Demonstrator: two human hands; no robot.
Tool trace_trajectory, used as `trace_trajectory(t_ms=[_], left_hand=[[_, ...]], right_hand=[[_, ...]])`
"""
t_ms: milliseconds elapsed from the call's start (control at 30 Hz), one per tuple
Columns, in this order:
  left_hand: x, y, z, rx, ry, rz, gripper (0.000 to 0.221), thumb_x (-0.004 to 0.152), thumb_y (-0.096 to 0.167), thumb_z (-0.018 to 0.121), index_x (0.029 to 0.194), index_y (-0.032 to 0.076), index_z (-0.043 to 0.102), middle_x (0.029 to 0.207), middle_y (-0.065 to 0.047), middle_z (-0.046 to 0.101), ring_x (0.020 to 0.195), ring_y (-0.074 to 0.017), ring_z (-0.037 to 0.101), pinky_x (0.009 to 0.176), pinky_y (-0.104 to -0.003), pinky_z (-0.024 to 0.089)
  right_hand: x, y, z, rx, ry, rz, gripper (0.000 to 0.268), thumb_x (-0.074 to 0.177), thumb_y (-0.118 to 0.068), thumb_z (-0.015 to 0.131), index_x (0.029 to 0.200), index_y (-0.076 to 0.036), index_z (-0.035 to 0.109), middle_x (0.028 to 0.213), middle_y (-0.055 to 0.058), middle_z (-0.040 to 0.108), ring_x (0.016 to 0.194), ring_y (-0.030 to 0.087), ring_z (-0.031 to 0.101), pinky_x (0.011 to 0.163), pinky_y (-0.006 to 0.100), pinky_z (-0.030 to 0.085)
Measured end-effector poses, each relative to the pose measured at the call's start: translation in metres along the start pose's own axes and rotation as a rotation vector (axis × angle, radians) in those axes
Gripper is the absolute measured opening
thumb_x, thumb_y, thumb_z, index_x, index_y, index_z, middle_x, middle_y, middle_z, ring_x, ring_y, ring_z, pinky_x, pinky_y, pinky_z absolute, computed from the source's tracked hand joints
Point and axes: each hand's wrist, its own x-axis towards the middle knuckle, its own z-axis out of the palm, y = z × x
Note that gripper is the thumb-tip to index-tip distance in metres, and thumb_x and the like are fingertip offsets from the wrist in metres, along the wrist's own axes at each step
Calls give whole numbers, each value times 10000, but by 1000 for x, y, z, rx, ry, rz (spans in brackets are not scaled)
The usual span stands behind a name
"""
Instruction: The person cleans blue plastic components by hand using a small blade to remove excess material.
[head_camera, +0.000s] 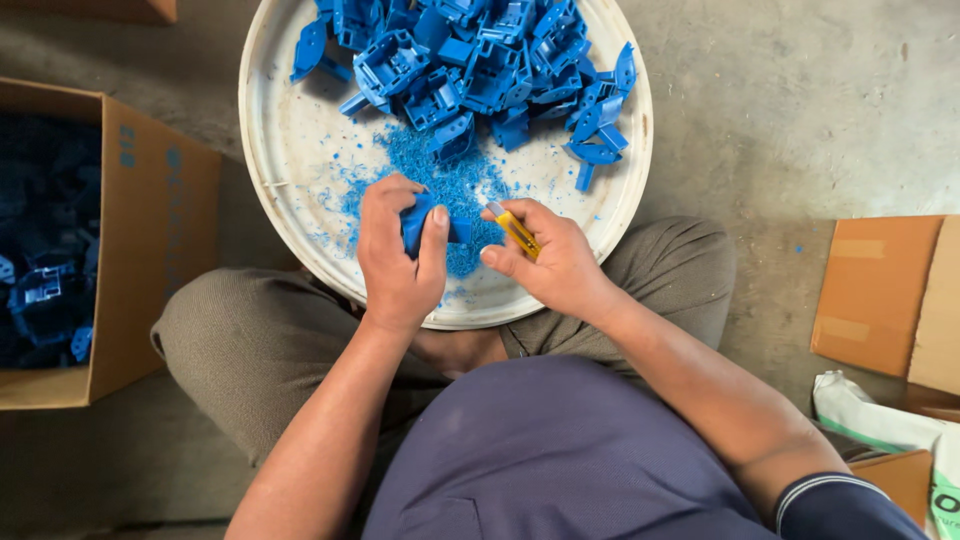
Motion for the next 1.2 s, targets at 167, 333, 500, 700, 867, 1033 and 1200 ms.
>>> trace_trajectory(t_ms=[167, 333, 500, 700, 867, 1033, 1200], left_hand=[[-3, -2, 0, 20, -27, 182, 324, 976, 10, 713, 1178, 31, 461, 1268, -218, 560, 1143, -377, 612, 1017, -462, 515], [-4, -4, 0, 67, -43, 256, 349, 975, 36, 747, 1176, 43, 463, 1268, -194, 549, 1197, -399, 615, 1025, -492, 534], [-2, -2, 2, 119, -69, 328, 355, 950, 41, 787, 1132, 48, 483, 1244, -183, 551, 1193, -417, 609, 1007, -492, 557], [-3, 1, 4, 128, -117, 388, 384, 906, 26, 818, 1117, 54, 499, 1230, -184, 572, 1199, -432, 611, 1015, -503, 535], [-1, 0, -27, 274, 9, 298, 349, 969, 124, 773, 1145, 59, 479, 1273, -176, 584, 1246, -376, 590, 1104, -530, 491], [1, -50, -148, 890, 562, 195, 207, 1098, -28, 644, 1232, -63, 491, 1143, -192, 513, 994, -317, 568, 871, -459, 531], [30, -45, -205, 120, 671, -330, 312, 1048, 24, 751, 1236, -55, 514, 1190, -93, 627, 1041, -223, 650, 960, -391, 625]], right_hand=[[6, -6, 3, 80, -15, 14, 270, 934, -224, 791, 1129, -55, 710, 754, -45, 598, 686, 21, 491, 615, 226, 434], [4, -1, 7, 235, -8, 20, 236, 943, -220, 766, 1089, -54, 684, 777, -68, 589, 700, 5, 491, 621, 212, 433], [3, 12, 4, 340, -31, 143, 186, 960, -191, 764, 1061, -47, 705, 769, -51, 574, 659, 10, 464, 581, 206, 398], [8, 35, -1, 744, -128, 454, 183, 906, -210, 732, 982, -66, 651, 742, -4, 628, 526, 44, 502, 447, 216, 363], [12, 54, 9, 477, -30, 408, 252, 998, -307, 688, 1057, -62, 680, 778, 6, 616, 588, 47, 460, 501, 230, 374], [7, 73, -42, -91, 225, 119, 303, 933, -323, 728, 1107, -77, 707, 876, 60, 746, 732, 129, 651, 679, 312, 547], [20, 66, -62, -200, 265, 194, 260, 923, -302, 723, 1066, -85, 720, 849, 106, 748, 757, 197, 716, 707, 319, 546]])
